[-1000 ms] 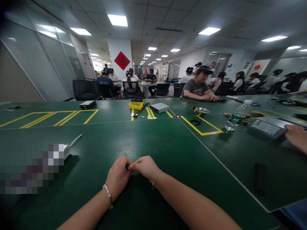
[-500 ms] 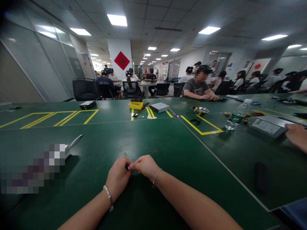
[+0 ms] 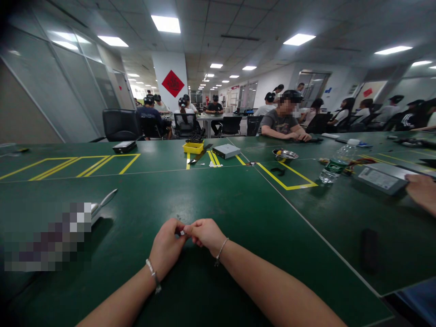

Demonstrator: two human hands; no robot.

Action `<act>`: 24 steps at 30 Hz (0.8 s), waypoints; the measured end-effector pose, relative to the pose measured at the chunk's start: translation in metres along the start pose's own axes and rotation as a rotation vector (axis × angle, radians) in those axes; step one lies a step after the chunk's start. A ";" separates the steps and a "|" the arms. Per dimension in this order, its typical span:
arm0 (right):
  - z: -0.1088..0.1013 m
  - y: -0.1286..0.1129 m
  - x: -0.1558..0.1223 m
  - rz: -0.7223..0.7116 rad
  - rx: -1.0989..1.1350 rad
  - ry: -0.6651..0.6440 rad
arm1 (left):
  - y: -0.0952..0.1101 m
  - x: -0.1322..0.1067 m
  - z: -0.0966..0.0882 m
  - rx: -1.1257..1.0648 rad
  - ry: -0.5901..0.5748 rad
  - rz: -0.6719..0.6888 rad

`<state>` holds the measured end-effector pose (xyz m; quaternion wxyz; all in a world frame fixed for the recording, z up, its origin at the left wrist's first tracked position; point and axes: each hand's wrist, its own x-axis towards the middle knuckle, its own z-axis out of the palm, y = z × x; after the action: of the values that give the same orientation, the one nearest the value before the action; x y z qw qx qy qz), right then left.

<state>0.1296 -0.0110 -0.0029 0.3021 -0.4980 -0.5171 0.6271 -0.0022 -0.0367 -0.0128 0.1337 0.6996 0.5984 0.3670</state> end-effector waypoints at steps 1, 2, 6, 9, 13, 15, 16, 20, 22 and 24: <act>0.000 0.000 0.000 -0.006 0.022 -0.010 | 0.000 0.000 -0.001 -0.005 0.004 -0.006; 0.000 0.000 0.000 -0.012 0.043 -0.019 | 0.000 0.000 -0.001 -0.008 0.004 -0.011; 0.001 0.001 -0.001 -0.022 0.091 -0.054 | 0.000 0.000 -0.003 -0.028 0.001 -0.020; 0.000 0.002 0.000 -0.012 0.099 -0.078 | 0.000 0.000 -0.004 -0.041 0.009 -0.024; -0.005 0.003 0.001 0.008 0.133 -0.134 | 0.002 -0.001 -0.006 -0.082 0.007 -0.016; -0.008 0.002 0.001 0.025 0.170 -0.194 | 0.004 -0.002 -0.006 -0.115 0.003 -0.009; -0.010 0.002 0.000 0.037 0.201 -0.235 | 0.005 -0.003 -0.007 -0.131 0.001 -0.003; -0.015 0.001 -0.002 0.018 0.429 -0.481 | 0.009 -0.006 -0.007 -0.157 0.001 0.042; -0.014 0.001 -0.003 -0.035 0.506 -0.583 | 0.010 -0.006 -0.008 -0.139 0.010 0.078; -0.011 0.001 -0.004 -0.088 0.516 -0.607 | 0.009 -0.006 -0.008 -0.115 0.026 0.107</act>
<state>0.1416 -0.0104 -0.0021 0.2773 -0.1751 -0.4291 0.8416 -0.0006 -0.0468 -0.0037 0.1461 0.7167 0.5398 0.4167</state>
